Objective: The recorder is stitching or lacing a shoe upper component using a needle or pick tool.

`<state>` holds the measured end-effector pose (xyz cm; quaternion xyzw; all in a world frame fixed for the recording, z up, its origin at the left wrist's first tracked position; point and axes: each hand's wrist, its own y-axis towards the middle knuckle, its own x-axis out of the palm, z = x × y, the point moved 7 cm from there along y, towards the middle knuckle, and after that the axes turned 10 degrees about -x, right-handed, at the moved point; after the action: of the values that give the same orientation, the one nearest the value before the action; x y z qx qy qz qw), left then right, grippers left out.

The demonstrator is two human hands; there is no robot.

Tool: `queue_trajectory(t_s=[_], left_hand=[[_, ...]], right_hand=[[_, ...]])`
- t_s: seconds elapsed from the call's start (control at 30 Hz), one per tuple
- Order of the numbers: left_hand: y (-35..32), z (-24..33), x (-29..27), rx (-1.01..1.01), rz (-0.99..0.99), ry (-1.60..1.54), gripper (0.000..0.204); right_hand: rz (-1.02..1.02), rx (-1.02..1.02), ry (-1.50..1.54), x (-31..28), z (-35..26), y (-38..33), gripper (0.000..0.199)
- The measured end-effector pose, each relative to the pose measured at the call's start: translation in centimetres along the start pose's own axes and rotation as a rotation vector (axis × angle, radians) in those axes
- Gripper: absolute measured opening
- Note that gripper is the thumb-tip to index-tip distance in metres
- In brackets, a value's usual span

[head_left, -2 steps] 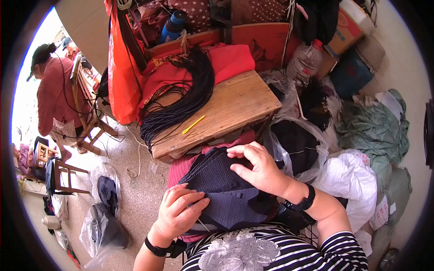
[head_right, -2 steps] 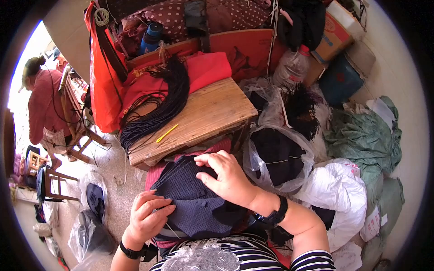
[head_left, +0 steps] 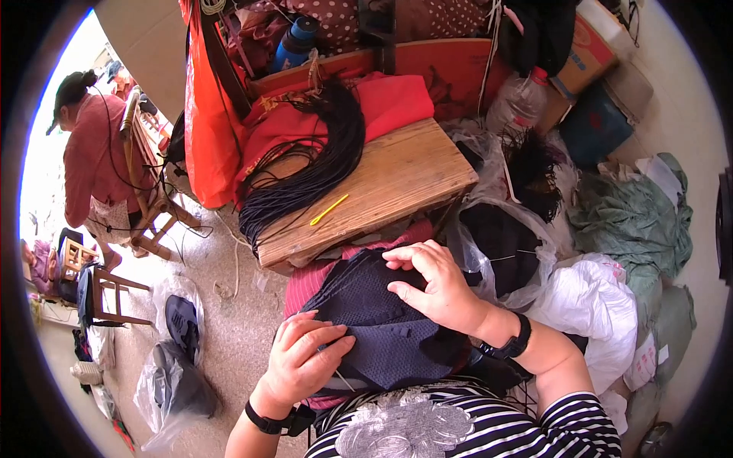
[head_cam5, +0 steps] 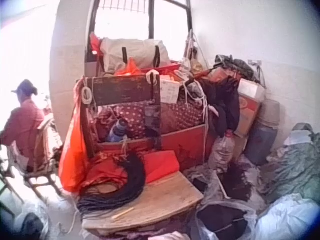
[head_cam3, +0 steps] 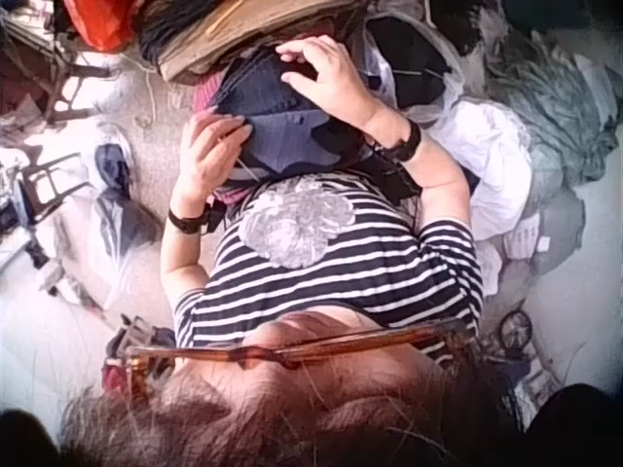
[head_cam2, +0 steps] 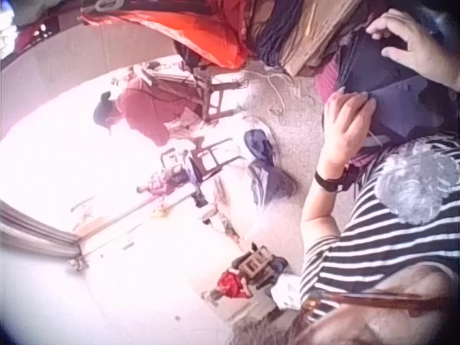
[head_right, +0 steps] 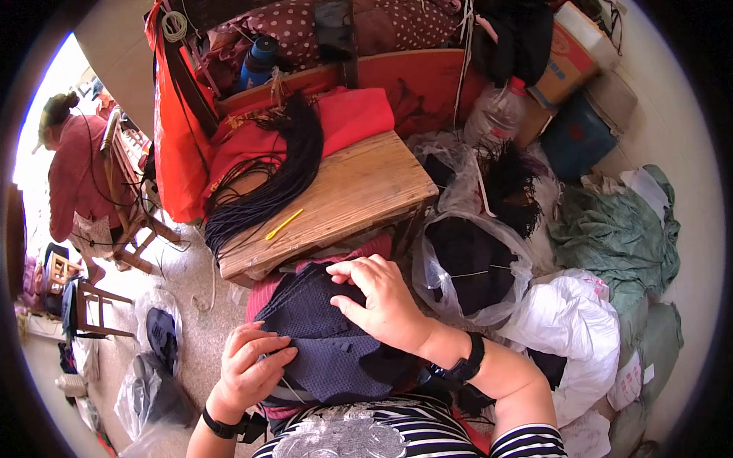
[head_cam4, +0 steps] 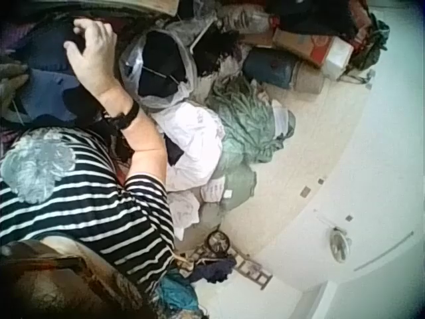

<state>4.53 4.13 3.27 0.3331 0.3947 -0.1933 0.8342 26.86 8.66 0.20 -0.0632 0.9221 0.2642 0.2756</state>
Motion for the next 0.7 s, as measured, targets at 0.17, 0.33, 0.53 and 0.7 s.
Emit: queue_trajectory(t_s=[0.17,0.33,0.53,0.7], left_hand=[[-0.7,0.8,0.0,-0.055,0.025,0.007,0.04],[0.6,0.7,-0.8,-0.154,0.024,-0.019,0.033],[-0.1,1.3,-0.3,0.007,-0.053,-0.072,0.025],[-1.4,1.6,-0.3,0.023,-0.023,-0.131,0.025]], right_hand=[[-0.054,0.0,-0.045,-0.9,-1.6,0.3,0.03],[-0.329,-0.125,0.504,-0.5,-4.6,-0.2,0.022],[-0.126,0.177,0.406,-0.2,-0.2,0.8,0.02],[-0.083,-0.075,0.004,0.8,0.3,1.9,0.031]])
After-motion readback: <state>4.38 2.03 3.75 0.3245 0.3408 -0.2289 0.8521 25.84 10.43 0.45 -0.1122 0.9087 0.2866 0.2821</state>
